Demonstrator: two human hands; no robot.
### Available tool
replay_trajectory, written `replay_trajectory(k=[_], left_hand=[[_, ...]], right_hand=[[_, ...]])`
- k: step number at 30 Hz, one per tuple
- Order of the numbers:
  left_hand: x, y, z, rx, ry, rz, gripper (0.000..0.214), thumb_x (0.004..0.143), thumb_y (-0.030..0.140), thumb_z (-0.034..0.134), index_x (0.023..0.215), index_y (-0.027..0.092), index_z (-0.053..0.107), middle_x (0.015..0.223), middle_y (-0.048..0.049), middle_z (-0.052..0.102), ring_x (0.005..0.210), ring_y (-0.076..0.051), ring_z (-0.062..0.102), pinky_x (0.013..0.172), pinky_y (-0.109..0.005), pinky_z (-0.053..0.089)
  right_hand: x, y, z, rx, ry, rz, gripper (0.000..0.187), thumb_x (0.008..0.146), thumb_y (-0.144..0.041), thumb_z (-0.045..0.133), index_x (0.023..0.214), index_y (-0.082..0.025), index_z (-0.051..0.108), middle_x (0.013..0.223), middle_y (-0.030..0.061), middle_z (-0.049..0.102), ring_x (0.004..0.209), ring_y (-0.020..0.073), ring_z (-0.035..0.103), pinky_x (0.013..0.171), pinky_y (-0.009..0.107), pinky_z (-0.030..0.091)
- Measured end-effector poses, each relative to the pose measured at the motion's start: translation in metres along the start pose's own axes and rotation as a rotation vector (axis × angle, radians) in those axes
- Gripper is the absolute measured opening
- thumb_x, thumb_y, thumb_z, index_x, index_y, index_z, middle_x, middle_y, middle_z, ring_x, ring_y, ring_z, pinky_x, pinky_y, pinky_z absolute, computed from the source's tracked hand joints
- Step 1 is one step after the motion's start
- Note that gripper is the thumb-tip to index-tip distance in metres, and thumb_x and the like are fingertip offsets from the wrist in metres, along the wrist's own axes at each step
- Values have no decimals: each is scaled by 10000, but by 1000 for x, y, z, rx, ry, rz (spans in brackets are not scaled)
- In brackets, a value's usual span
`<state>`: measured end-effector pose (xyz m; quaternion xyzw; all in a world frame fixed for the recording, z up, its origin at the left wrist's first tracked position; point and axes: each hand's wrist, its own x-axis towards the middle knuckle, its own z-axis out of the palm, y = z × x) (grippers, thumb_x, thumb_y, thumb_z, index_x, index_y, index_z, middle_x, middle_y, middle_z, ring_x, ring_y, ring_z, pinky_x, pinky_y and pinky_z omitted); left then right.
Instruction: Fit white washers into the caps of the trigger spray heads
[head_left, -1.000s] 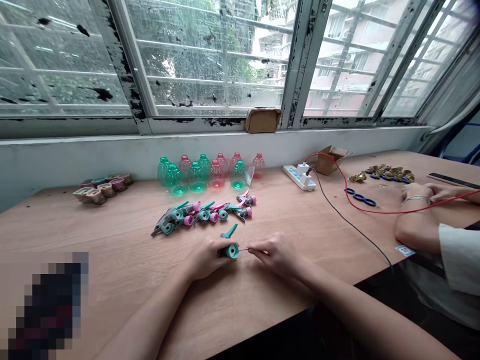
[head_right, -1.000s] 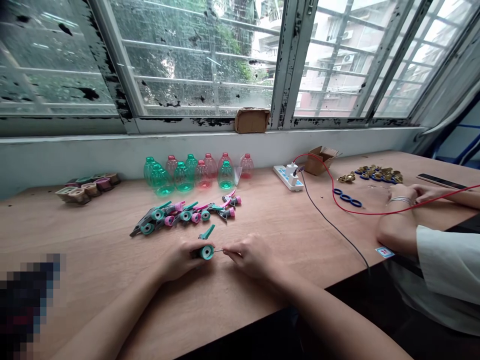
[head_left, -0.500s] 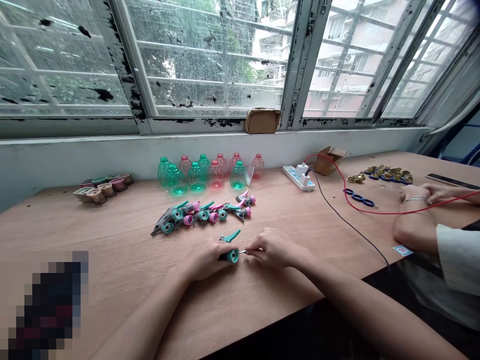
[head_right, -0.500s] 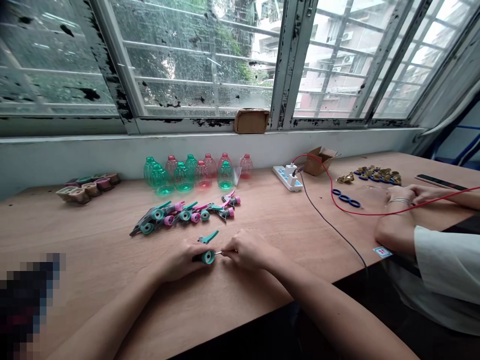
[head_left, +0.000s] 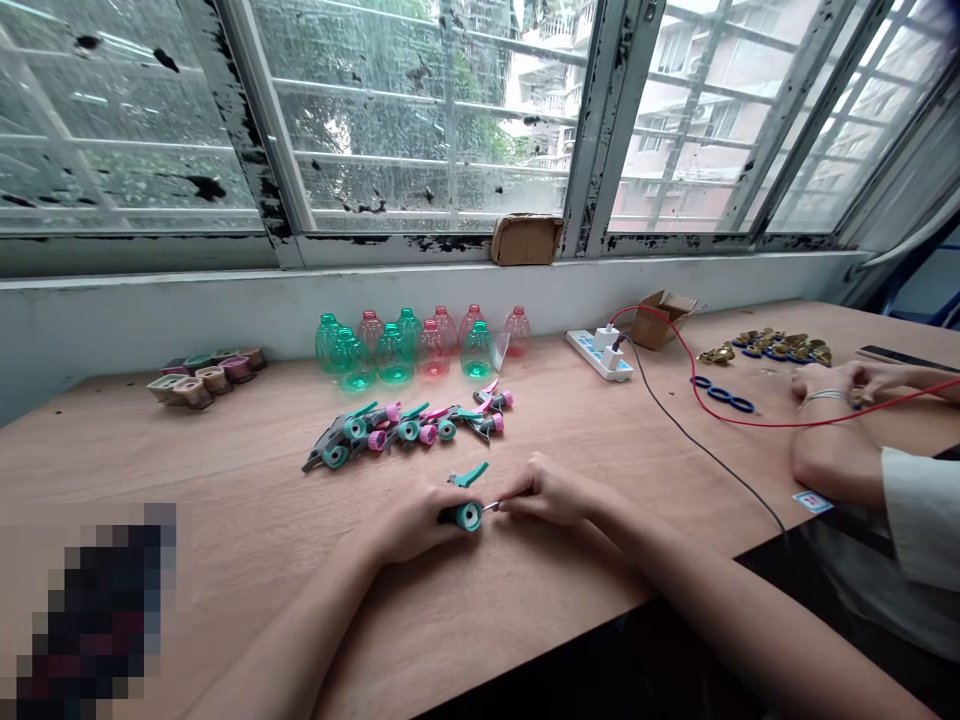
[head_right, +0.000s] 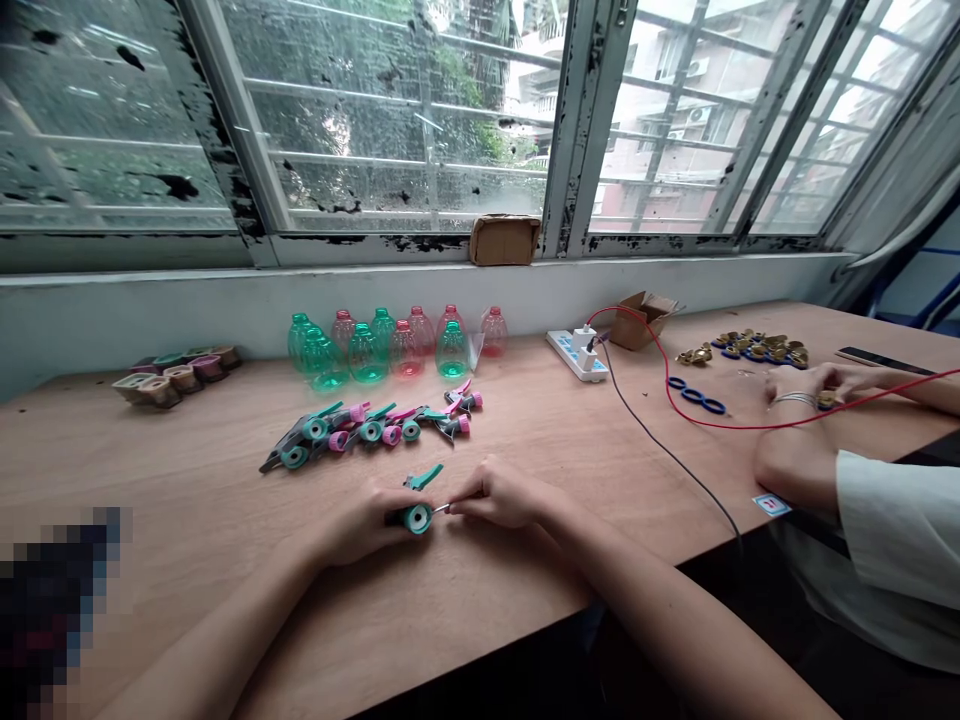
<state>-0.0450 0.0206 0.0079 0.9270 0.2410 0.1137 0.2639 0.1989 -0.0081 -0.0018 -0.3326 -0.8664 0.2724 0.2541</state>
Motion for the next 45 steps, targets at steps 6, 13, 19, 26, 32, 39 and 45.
replay_trajectory(k=[6, 13, 19, 26, 32, 39, 45], left_hand=[[-1, -4, 2, -26, 95, -64, 380, 784, 225, 616, 1163, 245, 634, 885, 11, 670, 749, -120, 567, 664, -186, 401], [-2, -7, 4, -70, 157, -82, 404, 804, 274, 623, 1207, 248, 614, 884, 10, 672, 741, -113, 564, 658, -182, 408], [-2, -7, 5, -84, 190, -96, 386, 803, 295, 636, 1184, 236, 626, 882, 8, 678, 746, -117, 574, 668, -189, 420], [-1, -6, 5, -133, 203, -83, 384, 806, 310, 622, 1180, 218, 627, 963, -22, 694, 802, -138, 599, 711, -211, 450], [0, -5, 6, -147, 207, -86, 351, 814, 315, 624, 1157, 240, 634, 982, -9, 695, 826, -141, 608, 738, -219, 456], [0, -8, 4, 70, 240, -112, 362, 813, 304, 632, 1174, 274, 629, 1000, -15, 707, 843, -164, 632, 705, -221, 446], [1, -1, 5, 164, 273, -135, 326, 815, 323, 632, 1138, 281, 644, 1017, -19, 714, 872, -185, 652, 725, -234, 449]], right_hand=[[2, 2, 2, 133, 65, 34, 279, 882, -343, 571, 937, -149, 765, 622, 30, 684, 536, 101, 545, 520, 186, 411], [4, 5, 12, 272, 154, 152, 267, 855, -346, 608, 913, -139, 766, 643, 43, 704, 544, 114, 585, 517, 191, 436], [4, 3, 15, 292, 201, 164, 261, 856, -346, 612, 958, -160, 764, 648, 34, 706, 530, 101, 561, 519, 189, 423], [5, 4, 19, 291, 222, 188, 337, 853, -425, 598, 926, -143, 768, 684, 51, 718, 544, 116, 556, 526, 212, 421], [9, -1, 23, 261, 235, 191, 327, 857, -409, 594, 852, -136, 773, 682, 49, 714, 552, 117, 555, 542, 212, 421], [10, -9, 25, 234, 249, 225, 265, 869, -336, 573, 889, -151, 762, 678, 24, 693, 565, 111, 554, 539, 200, 407], [11, -12, 30, 172, 304, 232, 284, 872, -342, 568, 797, -143, 757, 618, 13, 655, 520, 96, 505, 505, 202, 365]])
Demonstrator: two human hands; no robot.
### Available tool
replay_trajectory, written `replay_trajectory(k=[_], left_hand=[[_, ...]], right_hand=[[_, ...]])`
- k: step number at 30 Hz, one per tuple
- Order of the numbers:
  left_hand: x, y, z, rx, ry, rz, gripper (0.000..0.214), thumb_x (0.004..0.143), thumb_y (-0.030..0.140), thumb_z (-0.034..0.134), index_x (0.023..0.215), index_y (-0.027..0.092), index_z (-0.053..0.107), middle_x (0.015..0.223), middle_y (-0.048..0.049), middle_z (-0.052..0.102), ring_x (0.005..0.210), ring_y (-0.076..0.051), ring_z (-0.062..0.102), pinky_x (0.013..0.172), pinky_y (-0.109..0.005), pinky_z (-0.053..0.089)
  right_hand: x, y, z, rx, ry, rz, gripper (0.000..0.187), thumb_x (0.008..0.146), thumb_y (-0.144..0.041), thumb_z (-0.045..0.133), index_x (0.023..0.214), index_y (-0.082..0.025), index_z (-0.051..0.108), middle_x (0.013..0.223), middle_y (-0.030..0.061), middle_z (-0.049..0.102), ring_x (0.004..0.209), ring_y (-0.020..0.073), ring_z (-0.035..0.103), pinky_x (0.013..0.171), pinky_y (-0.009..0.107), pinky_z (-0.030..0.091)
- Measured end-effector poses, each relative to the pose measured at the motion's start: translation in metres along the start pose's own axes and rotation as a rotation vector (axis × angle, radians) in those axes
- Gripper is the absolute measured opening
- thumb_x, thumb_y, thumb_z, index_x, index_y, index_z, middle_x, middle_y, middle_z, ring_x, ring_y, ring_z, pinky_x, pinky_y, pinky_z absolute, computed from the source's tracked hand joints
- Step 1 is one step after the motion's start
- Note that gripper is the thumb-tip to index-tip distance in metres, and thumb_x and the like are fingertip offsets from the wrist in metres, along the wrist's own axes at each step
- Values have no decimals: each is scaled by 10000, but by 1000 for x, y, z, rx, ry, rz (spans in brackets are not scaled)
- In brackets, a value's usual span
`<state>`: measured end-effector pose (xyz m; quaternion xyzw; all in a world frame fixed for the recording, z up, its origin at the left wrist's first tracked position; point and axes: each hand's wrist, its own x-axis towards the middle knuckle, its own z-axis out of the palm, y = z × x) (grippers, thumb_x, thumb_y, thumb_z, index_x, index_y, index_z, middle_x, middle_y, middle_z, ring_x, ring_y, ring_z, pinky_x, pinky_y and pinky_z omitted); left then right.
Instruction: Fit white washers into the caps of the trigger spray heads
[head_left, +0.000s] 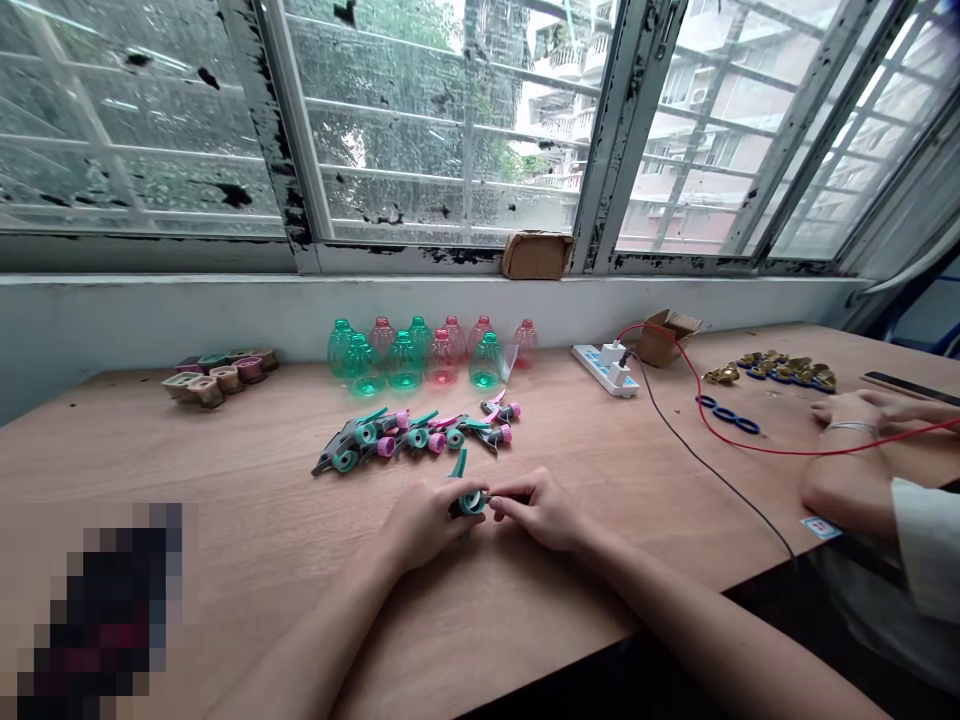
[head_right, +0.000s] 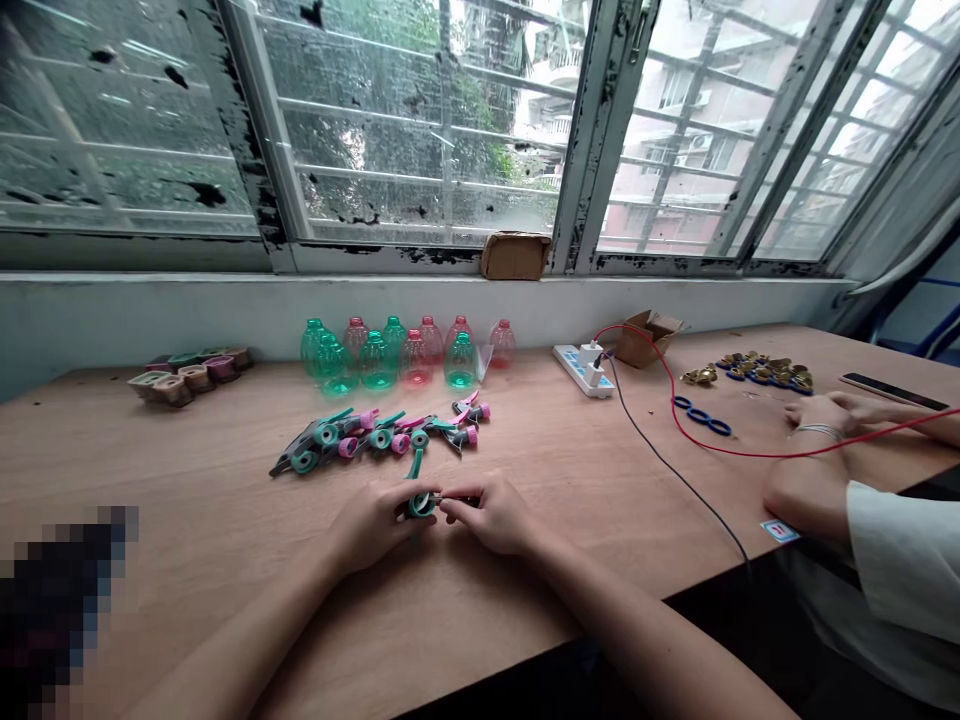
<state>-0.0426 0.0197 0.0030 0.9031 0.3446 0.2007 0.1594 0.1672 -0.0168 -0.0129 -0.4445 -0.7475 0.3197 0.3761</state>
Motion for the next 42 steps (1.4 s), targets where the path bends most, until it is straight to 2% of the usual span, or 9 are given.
replay_trajectory(k=[5, 9, 14, 19, 23, 27, 34, 38, 42], left_hand=[[0, 2, -2, 35, 17, -43, 469, 799, 344, 638, 1257, 291, 547, 827, 3, 703, 739, -167, 638, 606, -216, 412], [0, -4, -3, 49, 23, -68, 547, 795, 356, 637, 1310, 279, 469, 774, 13, 668, 688, -166, 607, 574, -224, 387], [1, -8, -3, 46, 30, -88, 374, 767, 371, 657, 1107, 244, 568, 854, -7, 682, 734, -171, 608, 605, -233, 393], [1, -4, -5, 114, -14, -65, 259, 792, 382, 618, 1004, 233, 612, 852, -19, 688, 721, -174, 607, 588, -235, 364], [1, -1, -8, 162, -21, -52, 251, 802, 364, 601, 1022, 246, 621, 880, -25, 693, 753, -189, 614, 605, -245, 365], [0, 2, -15, 258, -46, -22, 263, 767, 398, 632, 991, 263, 660, 898, -37, 694, 794, -207, 618, 622, -254, 370], [-3, -3, -29, 394, -93, -106, 482, 801, 604, 499, 621, 197, 681, 656, -85, 661, 623, -196, 584, 592, -274, 359], [-3, -10, -39, 478, -111, -266, 478, 809, 564, 473, 598, 193, 686, 651, -100, 658, 620, -210, 599, 584, -278, 369], [-9, -19, -57, 502, -182, -432, 367, 743, 512, 538, 577, 211, 665, 677, -89, 672, 628, -245, 614, 537, -285, 372]], right_hand=[[1, -2, 2, 75, 17, 11, 282, 861, -360, 573, 843, -148, 757, 688, 35, 697, 581, 126, 564, 548, 220, 413], [-2, 3, -13, 128, 73, 39, 320, 839, -400, 590, 938, -141, 749, 712, 52, 713, 595, 141, 581, 554, 230, 429], [-9, 27, -73, -101, 125, 125, 391, 833, -450, 566, 933, -120, 749, 714, 70, 712, 542, 125, 529, 494, 223, 371], [-18, 47, -145, -612, 22, 252, 341, 843, -404, 527, 883, -161, 763, 632, 39, 673, 516, 125, 497, 483, 239, 305], [-23, 44, -171, -926, -72, 353, 301, 850, -392, 518, 867, -219, 764, 767, 70, 720, 633, 171, 588, 515, 259, 315], [-24, 38, -173, -1138, -118, 400, 282, 863, -380, 498, 838, -267, 755, 804, 67, 719, 698, 204, 615, 525, 261, 297], [-24, 39, -177, -1219, -164, 423, 274, 846, -306, 515, 693, -237, 732, 744, 80, 695, 673, 198, 608, 538, 265, 296], [-15, 41, -175, -1092, -53, 504, 250, 833, -348, 537, 800, -218, 748, 792, 83, 711, 693, 202, 616, 530, 264, 309], [8, 39, -135, -776, -16, 378, 327, 812, -426, 582, 969, -175, 722, 773, 74, 701, 657, 177, 605, 569, 252, 368]])
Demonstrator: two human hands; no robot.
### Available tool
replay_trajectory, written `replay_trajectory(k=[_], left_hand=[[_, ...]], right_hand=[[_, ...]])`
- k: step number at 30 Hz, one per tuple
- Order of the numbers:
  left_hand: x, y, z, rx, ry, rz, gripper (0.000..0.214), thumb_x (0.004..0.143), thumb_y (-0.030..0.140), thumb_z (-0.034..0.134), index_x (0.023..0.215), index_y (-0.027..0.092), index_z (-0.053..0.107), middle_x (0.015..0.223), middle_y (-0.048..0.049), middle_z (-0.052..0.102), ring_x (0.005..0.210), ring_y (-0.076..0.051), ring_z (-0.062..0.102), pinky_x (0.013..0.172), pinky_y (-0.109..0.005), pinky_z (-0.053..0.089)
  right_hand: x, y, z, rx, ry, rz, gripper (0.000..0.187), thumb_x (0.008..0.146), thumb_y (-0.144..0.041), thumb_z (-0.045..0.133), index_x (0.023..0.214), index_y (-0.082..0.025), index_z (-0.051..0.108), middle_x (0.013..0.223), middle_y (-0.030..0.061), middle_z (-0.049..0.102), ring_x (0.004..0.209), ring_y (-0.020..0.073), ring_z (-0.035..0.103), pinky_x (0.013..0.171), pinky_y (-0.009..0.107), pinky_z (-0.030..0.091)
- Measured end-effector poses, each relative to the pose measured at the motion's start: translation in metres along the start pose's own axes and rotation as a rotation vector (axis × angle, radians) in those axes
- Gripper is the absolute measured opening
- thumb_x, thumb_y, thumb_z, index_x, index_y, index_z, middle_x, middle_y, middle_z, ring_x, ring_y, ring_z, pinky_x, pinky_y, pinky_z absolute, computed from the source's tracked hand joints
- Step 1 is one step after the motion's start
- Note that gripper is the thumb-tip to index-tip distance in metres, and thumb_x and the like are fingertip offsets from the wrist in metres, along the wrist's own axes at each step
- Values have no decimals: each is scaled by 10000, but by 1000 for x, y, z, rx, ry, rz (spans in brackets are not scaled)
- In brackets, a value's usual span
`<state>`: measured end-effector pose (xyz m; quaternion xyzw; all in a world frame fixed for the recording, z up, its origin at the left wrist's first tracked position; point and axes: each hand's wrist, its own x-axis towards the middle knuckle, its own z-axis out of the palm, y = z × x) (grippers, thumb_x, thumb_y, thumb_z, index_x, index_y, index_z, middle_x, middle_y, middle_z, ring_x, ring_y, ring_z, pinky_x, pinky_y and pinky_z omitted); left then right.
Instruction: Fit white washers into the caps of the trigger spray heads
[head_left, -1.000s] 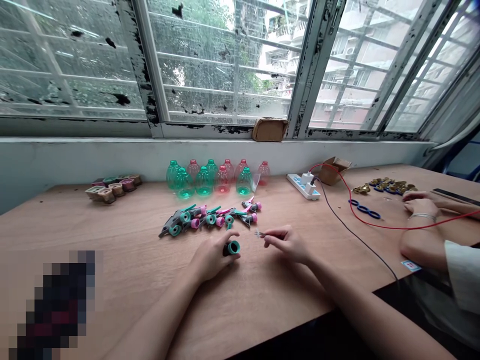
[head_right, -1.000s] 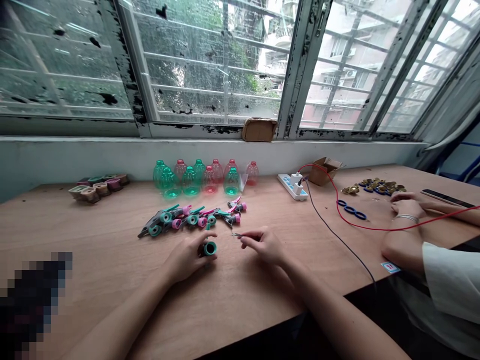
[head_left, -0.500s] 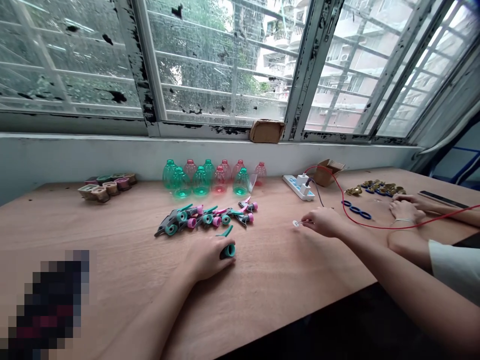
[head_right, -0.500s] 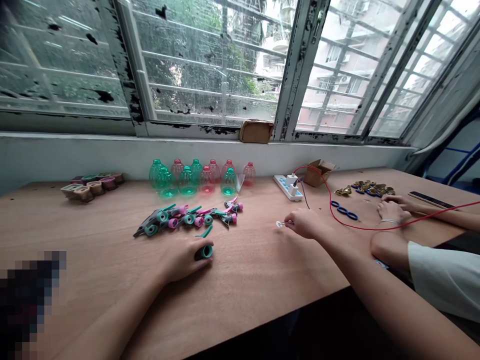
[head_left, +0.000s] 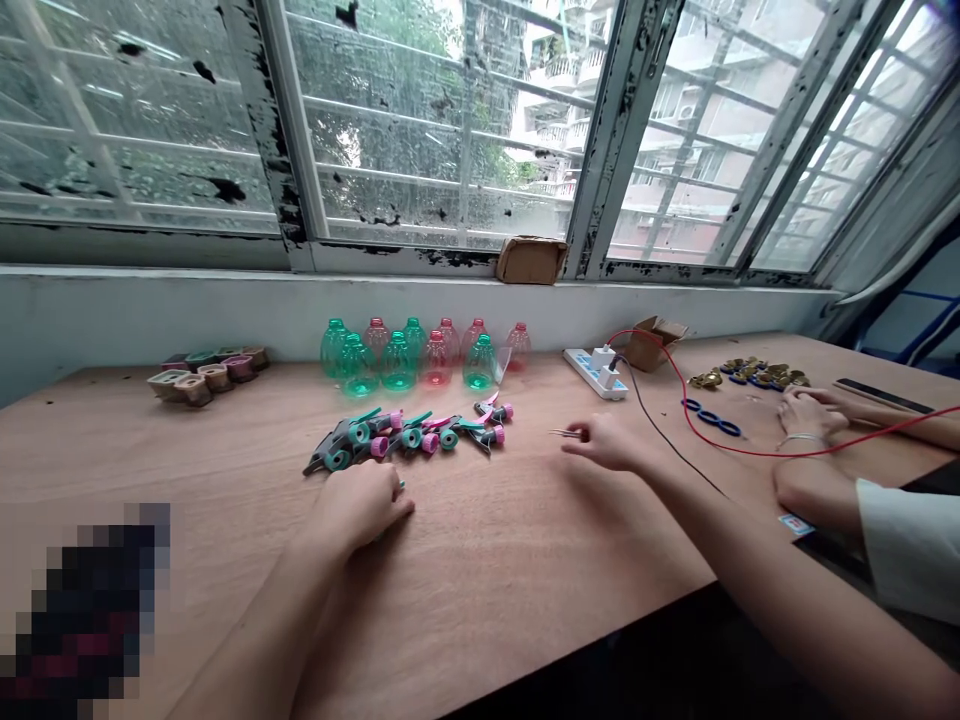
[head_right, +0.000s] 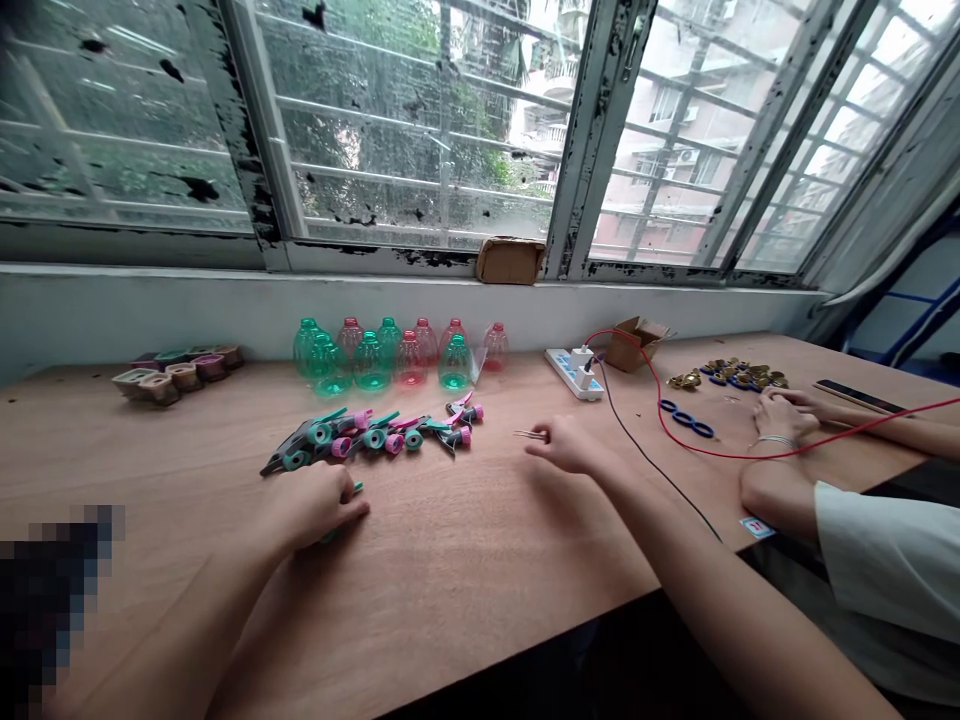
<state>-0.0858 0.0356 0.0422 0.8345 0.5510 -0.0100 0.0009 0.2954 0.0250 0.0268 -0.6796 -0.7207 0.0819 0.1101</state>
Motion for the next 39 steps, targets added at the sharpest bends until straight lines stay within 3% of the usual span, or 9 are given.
replay_trajectory(k=[4, 7, 12, 17, 20, 22, 25, 31, 39], left_hand=[[-3, -22, -8, -58, -83, -120, 206, 657, 418, 626, 606, 222, 662, 651, -55, 670, 606, -226, 615, 499, -265, 347], [-5, -30, -12, -88, -116, -164, 174, 638, 381, 645, 601, 211, 652, 629, -53, 659, 593, -222, 614, 484, -260, 338], [-6, -23, -16, -43, -14, -210, 357, 754, 493, 554, 568, 196, 623, 604, -73, 635, 591, -229, 605, 502, -266, 361], [-4, 3, -9, -79, 273, 74, 442, 869, 482, 447, 596, 188, 632, 756, -74, 660, 795, -215, 602, 588, -255, 400], [-4, 25, 4, -233, 343, 323, 291, 871, 431, 504, 807, 208, 680, 903, -49, 670, 879, -196, 590, 689, -257, 435], [-5, 39, 14, -382, 312, 407, 270, 844, 428, 568, 992, 226, 669, 989, -41, 660, 869, -182, 593, 736, -264, 448], [-6, 52, 25, -608, 144, 511, 442, 781, 386, 666, 1194, 245, 591, 1061, -32, 644, 798, -148, 593, 737, -253, 460], [-7, 54, 29, -797, -82, 493, 536, 734, 370, 711, 1220, 188, 582, 776, 0, 642, 644, -124, 554, 594, -215, 439], [-6, 57, 32, -701, 60, 499, 477, 750, 197, 638, 1224, 229, 590, 1001, -33, 687, 856, -179, 612, 731, -241, 454]], right_hand=[[21, -50, 37, 163, 96, -133, 521, 771, -405, 657, 1250, -213, 577, 831, 49, 679, 726, 171, 593, 654, 249, 398], [34, -73, 55, 240, 112, -157, 570, 782, -360, 663, 1314, -239, 498, 858, 35, 671, 723, 164, 584, 653, 243, 388], [36, -72, 64, 302, 140, -184, 309, 849, -342, 581, 1140, -236, 586, 902, 33, 665, 756, 163, 574, 654, 242, 379], [11, -54, 57, 309, 80, -237, 275, 841, -379, 576, 1055, -209, 597, 799, 11, 626, 689, 150, 532, 614, 243, 370], [-14, -52, 53, 343, 61, -326, 256, 850, -374, 578, 1031, -195, 605, 761, 1, 604, 632, 125, 492, 585, 230, 360], [-30, -58, 52, 402, 45, -431, 235, 856, -341, 583, 1042, -201, 608, 781, 0, 610, 629, 111, 489, 584, 217, 368], [-47, -75, 56, 492, 51, -551, 267, 846, -302, 608, 1094, -205, 596, 823, 8, 627, 677, 111, 525, 588, 202, 386], [-49, -105, 68, 499, 194, -661, 73, 840, -247, 616, 865, -190, 653, 742, 7, 632, 655, 110, 530, 600, 215, 378], [-52, -115, 60, 622, 114, -676, 129, 889, -249, 568, 949, -175, 654, 794, 17, 664, 626, 96, 548, 592, 199, 408]])
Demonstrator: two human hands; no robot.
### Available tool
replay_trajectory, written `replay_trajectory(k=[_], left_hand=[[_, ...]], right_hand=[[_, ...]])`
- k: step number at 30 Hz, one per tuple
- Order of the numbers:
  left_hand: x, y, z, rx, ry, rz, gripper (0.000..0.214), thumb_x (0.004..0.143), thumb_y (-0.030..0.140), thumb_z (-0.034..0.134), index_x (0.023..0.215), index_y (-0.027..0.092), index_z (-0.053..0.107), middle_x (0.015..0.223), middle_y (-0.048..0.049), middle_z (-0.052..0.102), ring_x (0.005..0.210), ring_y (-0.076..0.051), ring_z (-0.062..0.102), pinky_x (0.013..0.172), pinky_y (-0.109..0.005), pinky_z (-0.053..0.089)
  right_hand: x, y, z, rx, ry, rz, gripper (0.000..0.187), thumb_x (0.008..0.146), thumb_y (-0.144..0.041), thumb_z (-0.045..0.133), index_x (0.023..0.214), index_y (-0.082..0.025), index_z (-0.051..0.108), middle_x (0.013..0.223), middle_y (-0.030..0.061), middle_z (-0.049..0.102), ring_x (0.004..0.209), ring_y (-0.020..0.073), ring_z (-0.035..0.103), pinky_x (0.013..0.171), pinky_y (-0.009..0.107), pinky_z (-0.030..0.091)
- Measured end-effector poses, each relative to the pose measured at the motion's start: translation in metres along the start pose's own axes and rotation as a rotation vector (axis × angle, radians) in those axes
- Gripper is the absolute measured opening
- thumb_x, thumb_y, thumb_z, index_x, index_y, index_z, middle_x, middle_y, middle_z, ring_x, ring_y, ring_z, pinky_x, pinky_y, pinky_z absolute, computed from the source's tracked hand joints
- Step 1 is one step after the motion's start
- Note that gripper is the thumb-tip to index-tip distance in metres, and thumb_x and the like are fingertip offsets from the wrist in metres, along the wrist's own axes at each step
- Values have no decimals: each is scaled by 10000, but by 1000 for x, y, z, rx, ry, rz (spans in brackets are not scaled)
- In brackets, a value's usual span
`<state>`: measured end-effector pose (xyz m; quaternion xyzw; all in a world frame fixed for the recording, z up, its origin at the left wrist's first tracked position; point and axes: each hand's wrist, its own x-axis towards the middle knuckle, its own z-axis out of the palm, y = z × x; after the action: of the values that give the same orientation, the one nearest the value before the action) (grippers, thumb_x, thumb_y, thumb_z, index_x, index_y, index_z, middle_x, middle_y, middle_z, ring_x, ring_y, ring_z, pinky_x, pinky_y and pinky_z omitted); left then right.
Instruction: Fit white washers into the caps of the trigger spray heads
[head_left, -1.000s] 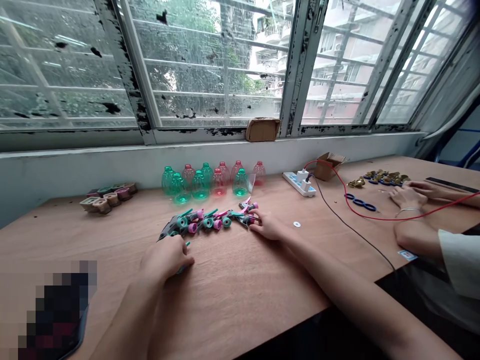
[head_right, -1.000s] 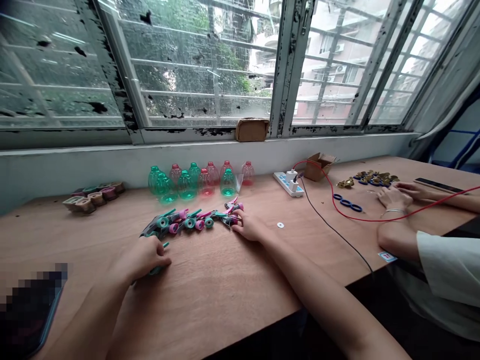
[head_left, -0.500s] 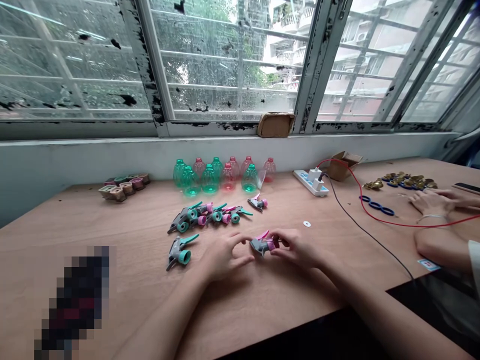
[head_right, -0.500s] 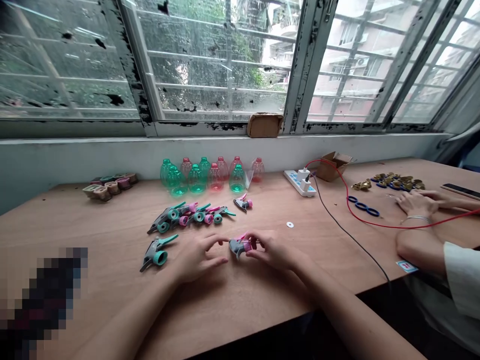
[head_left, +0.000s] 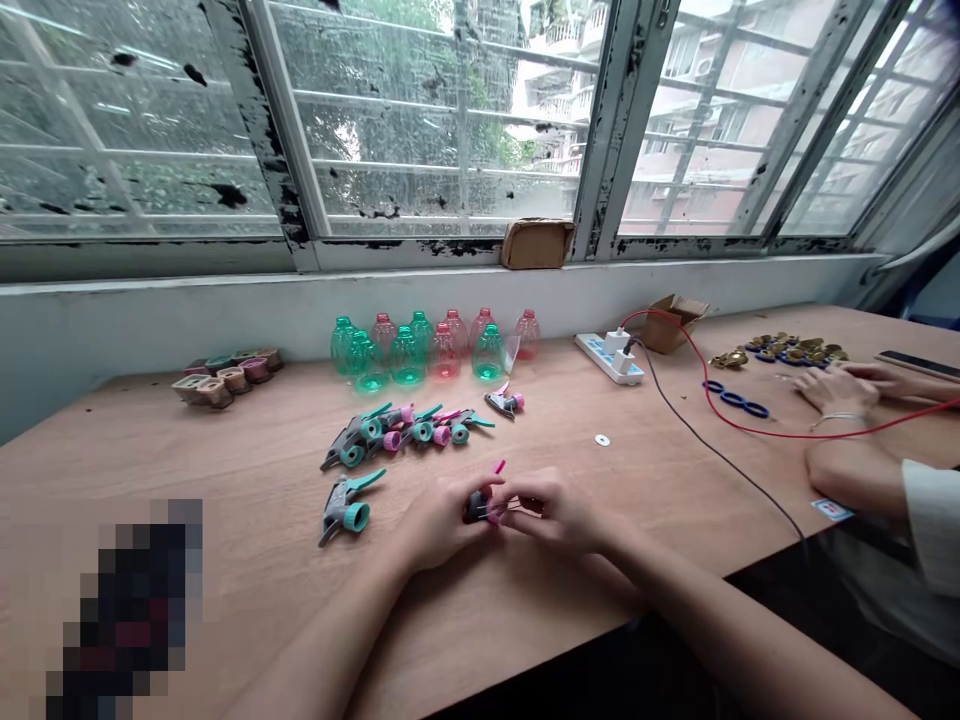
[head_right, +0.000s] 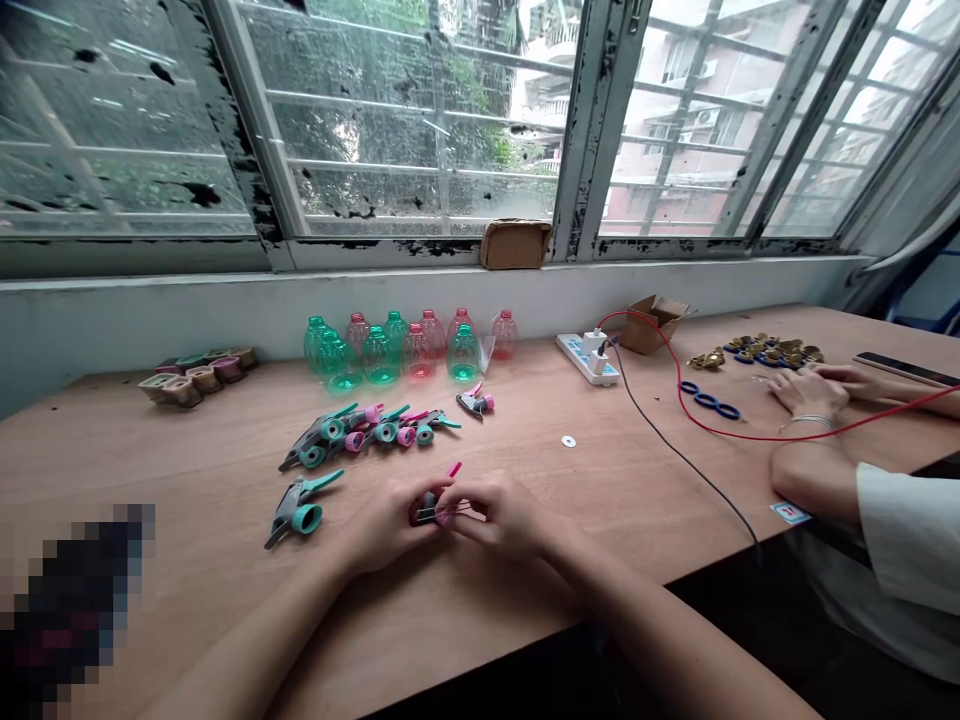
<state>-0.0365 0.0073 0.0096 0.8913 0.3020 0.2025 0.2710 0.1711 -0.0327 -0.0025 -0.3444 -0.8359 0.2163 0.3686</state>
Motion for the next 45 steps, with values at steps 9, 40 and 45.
replay_trajectory(k=[9, 40, 45], left_hand=[[2, -10, -4, -34, 70, -37, 344, 727, 153, 625, 1061, 210, 679, 803, 13, 687, 660, -115, 574, 623, -200, 416], [-1, -10, -3, 81, -83, 85, 233, 837, 230, 569, 1056, 210, 646, 824, 9, 671, 685, -108, 568, 630, -186, 389], [-2, -10, -3, 61, -59, 52, 249, 833, 262, 581, 1066, 213, 655, 842, 1, 687, 700, -115, 586, 640, -191, 411]], right_hand=[[-2, -26, -37, -539, -180, 186, 292, 962, -301, 423, 1166, -248, 626, 998, 53, 665, 841, 173, 624, 700, 256, 425], [-6, -13, -27, -297, -281, 61, 241, 837, -89, 483, 753, -184, 688, 579, -24, 633, 463, 68, 397, 515, 205, 270], [-11, -10, -22, -254, -235, 113, 224, 836, -99, 502, 748, -190, 687, 586, -25, 635, 486, 74, 457, 528, 192, 305]])
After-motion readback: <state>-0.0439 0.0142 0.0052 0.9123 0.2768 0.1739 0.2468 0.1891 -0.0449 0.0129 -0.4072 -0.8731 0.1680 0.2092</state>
